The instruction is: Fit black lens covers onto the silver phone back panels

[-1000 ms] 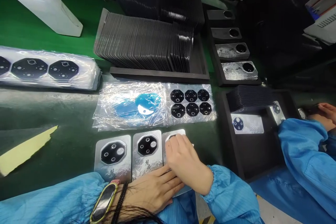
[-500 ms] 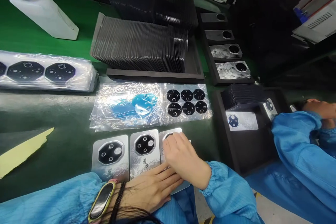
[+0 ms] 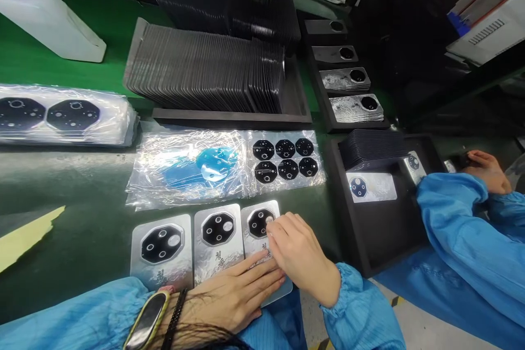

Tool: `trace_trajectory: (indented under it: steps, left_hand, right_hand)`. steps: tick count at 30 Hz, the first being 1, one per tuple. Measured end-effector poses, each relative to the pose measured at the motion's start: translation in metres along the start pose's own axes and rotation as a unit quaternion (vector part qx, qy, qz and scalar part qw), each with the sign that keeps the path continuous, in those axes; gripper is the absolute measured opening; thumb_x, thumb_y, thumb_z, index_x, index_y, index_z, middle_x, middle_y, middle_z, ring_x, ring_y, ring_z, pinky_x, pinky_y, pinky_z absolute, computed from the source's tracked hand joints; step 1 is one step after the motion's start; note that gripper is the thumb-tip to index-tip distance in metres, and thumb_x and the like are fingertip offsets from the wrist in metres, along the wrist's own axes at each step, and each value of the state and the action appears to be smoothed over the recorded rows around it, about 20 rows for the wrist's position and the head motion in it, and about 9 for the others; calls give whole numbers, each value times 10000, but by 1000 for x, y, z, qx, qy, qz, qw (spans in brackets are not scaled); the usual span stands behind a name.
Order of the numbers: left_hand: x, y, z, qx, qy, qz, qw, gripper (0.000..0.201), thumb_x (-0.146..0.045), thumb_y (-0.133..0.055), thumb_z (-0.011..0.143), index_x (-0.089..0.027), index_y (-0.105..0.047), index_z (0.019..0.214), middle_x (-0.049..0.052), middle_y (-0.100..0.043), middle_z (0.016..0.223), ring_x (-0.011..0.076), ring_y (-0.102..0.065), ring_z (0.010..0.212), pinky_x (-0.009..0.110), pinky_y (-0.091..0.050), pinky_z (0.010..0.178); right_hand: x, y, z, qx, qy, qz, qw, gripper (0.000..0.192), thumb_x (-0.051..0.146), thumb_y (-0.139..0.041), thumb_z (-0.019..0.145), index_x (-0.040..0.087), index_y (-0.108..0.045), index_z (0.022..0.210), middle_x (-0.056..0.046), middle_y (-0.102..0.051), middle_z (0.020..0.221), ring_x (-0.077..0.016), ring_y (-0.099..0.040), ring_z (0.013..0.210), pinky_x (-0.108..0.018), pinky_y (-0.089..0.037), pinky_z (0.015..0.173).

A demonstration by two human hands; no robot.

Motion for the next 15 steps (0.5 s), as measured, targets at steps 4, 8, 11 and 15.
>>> trace_trajectory:
  steps: [4,8,11,15]
  left_hand:
    - [1,1,0,-2,2,-9,1000,401,-302,-365,997,-141,-558,1310,12,-633,1322,182,-537,1249,338,-387,1105]
    - [2,4,1,-39,7,-19,999,386,-281,-347,1001,-134,-602,1251,-2,-677,1260,179,-566,1203,340,-397,1092]
    - [2,6,2,-50,12,-27,998,364,-270,-366,1001,-134,-623,1221,-6,-697,1225,176,-573,1177,334,-395,1083]
    - [2,5,3,-33,9,-25,999,362,-271,-380,1002,-131,-614,1240,11,-703,1212,190,-570,1175,336,-426,1035]
  right_hand:
    - [2,-5,0,18,8,-33,999,267,57,-378,918,180,-547,752,-17,-576,685,-159,-496,640,-294,-431,620]
    - [5,-8,2,45,20,-64,997,257,15,-395,874,181,-527,730,-18,-548,686,-168,-483,648,-300,-418,635]
    - [8,-10,2,62,31,-91,993,279,-33,-382,841,180,-508,714,-17,-525,684,-168,-469,648,-302,-403,641]
    - [11,-13,1,70,36,-151,985,279,-55,-383,818,181,-501,725,-12,-491,682,-174,-457,647,-316,-390,654]
Point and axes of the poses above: each hand's wrist, its own z-axis towards the middle knuckle, its own y-axis out of the back of the hand, x = y × z, the point moved 1 cm from there along z, towards the middle knuckle
